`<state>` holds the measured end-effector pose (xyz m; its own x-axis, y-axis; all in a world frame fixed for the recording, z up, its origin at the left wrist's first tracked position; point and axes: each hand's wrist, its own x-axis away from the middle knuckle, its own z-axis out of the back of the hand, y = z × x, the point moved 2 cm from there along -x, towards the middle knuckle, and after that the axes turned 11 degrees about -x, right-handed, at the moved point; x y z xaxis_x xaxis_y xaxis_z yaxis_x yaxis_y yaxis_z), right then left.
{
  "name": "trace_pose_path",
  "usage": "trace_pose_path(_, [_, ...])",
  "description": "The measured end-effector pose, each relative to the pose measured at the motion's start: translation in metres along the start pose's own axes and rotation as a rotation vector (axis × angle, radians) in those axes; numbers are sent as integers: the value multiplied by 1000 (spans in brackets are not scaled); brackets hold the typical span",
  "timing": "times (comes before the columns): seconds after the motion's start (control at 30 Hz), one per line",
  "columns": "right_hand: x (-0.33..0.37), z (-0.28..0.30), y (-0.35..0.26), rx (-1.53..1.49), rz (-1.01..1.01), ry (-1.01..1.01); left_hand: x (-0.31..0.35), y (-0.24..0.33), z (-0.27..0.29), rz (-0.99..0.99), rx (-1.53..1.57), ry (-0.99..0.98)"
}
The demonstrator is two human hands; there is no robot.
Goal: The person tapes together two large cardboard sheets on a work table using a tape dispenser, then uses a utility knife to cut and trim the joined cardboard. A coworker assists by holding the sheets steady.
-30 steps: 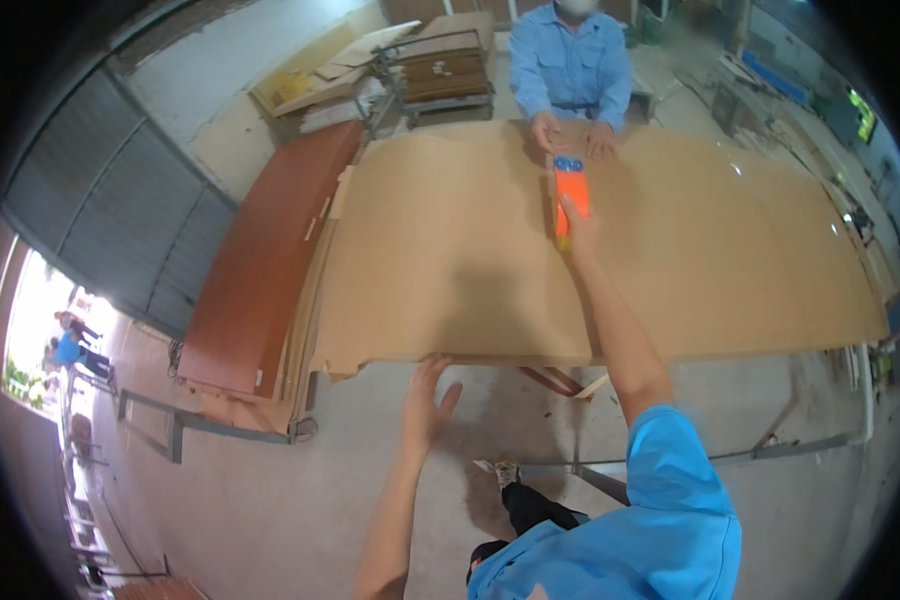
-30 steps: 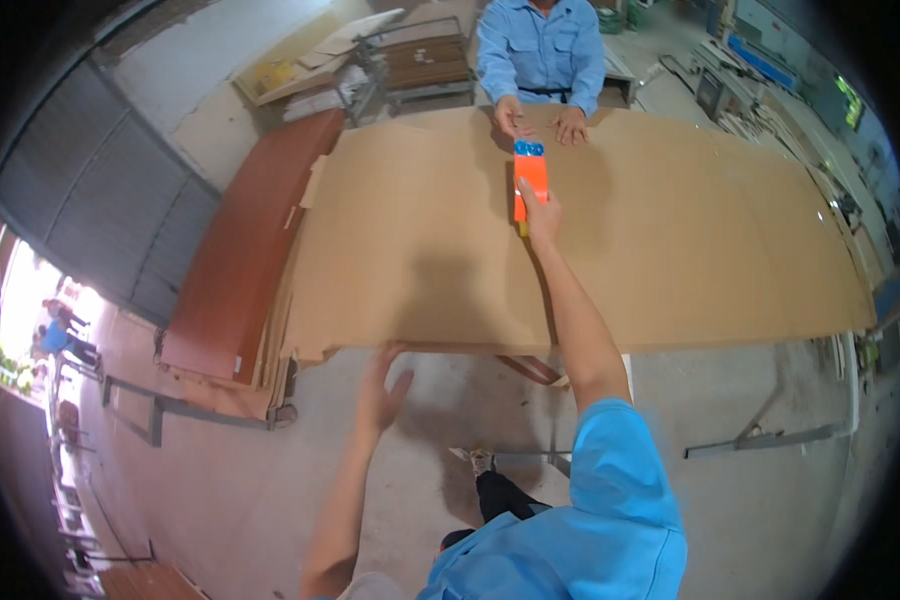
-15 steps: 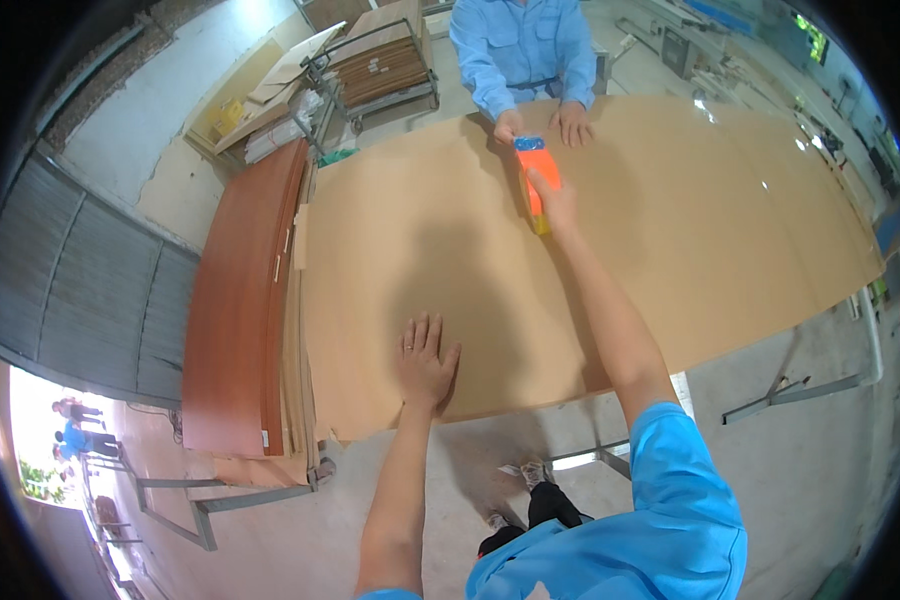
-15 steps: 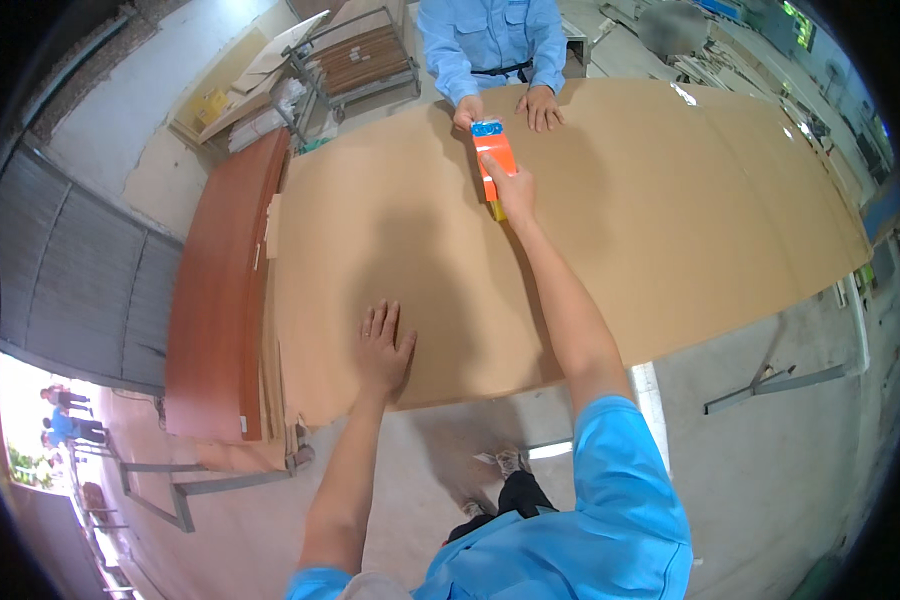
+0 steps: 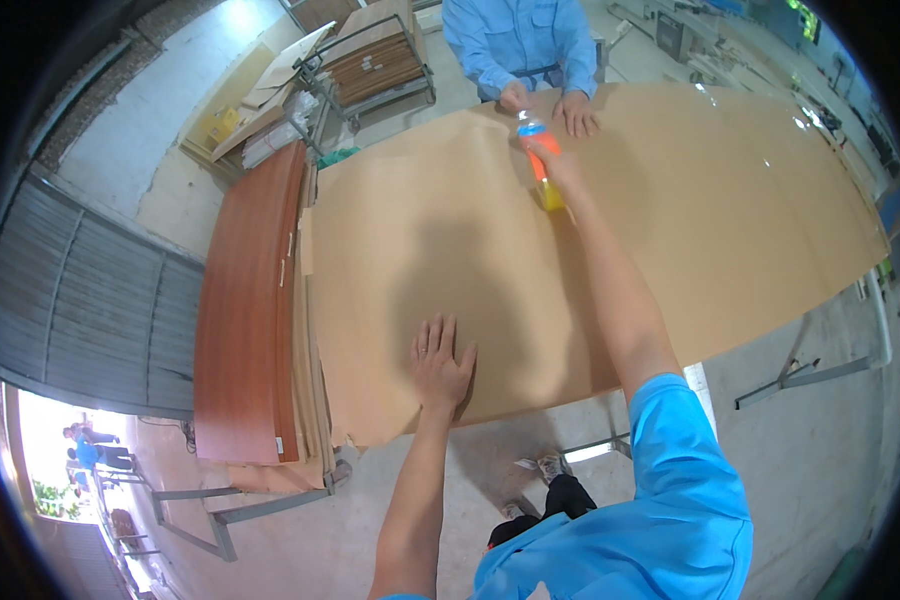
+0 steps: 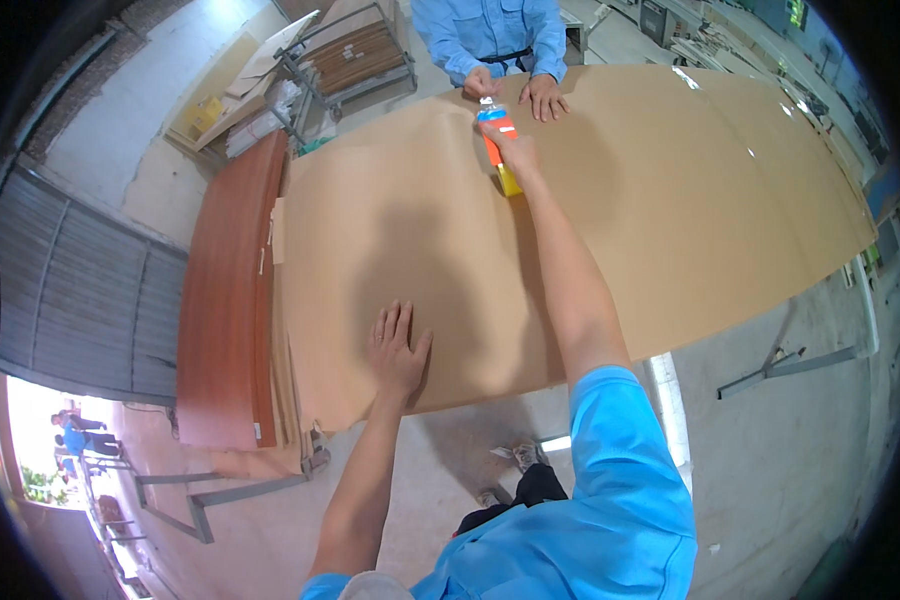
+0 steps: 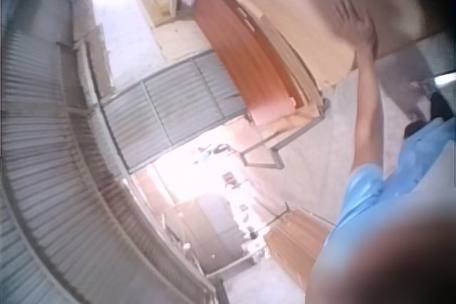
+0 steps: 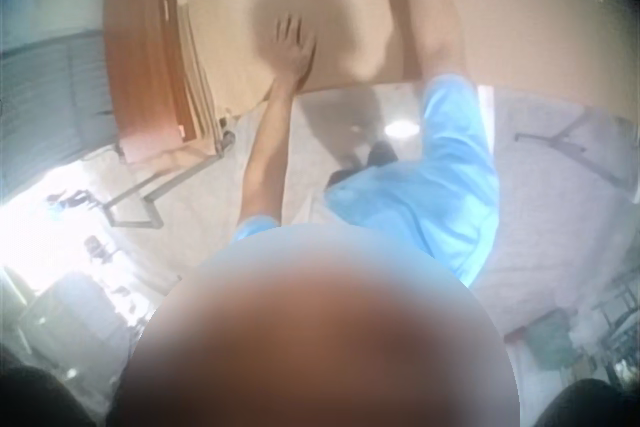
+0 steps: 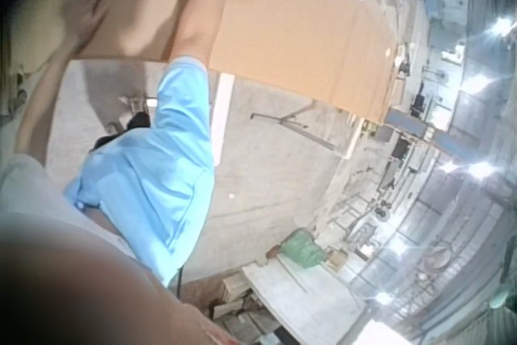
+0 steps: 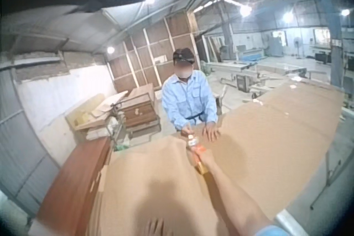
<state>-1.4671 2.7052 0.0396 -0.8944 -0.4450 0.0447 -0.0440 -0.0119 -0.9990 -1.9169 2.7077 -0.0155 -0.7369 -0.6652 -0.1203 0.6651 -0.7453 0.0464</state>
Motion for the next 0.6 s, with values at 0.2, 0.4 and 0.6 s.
trace_pose_path(0.2, [101,25,5,23,-25,-78,0,2,-2,-21,83,-17])
trace_pose_path(0.4, [158,44,7,-351,131,41,2,3,-1,-92,-64,12])
trace_pose_path(0.6, [134,29,18,-261,188,133,2,2,-12,-58,15,68])
